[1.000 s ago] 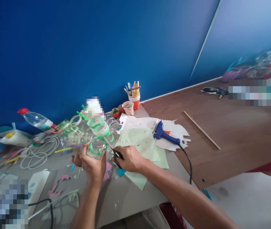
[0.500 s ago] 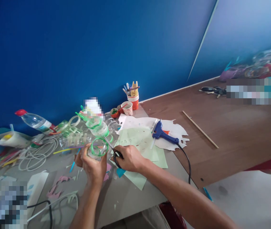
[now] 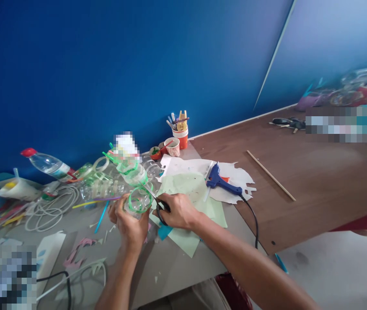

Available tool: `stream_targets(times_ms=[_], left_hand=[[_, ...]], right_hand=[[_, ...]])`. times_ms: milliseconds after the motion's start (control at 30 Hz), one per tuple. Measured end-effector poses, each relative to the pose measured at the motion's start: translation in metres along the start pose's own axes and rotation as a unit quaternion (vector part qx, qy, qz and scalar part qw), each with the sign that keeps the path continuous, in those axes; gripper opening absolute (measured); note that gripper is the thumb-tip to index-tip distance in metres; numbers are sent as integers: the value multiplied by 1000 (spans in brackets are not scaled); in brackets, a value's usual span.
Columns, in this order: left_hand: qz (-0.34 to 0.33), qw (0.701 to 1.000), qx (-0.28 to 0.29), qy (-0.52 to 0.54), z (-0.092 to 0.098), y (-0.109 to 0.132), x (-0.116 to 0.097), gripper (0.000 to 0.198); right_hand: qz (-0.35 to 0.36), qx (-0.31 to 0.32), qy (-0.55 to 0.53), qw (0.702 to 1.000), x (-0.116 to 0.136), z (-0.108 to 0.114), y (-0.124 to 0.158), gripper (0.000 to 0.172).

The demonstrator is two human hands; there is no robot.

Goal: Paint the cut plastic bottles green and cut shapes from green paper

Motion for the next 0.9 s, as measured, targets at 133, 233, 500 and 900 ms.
stream_targets(times_ms=[133,233,500,900], left_hand=[[-35,999,-12,-3,1,-1,-2,64],[-72,997,-13,-12,1,-1,-3,65],[-42,998,31,29,0,-3,1,67],[44,980,149,128,-1,-5,2,62]], right_hand=[[12,12,6,1000,-1,4,-1,26],[10,12,27,1000,0,9,-1,29],[39,25,70,997,-1,19,0,24],[64,15,105,992,-9,26,-1,27]])
Point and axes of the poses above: each hand's wrist, its own y-axis away from the middle knuckle, its own z-axis out of the back of the hand, x = y × z, the point moved 2 cm from there along -y, towards the middle knuckle, and after that the axes turned 8 degrees about z, right-handed, at the moved point
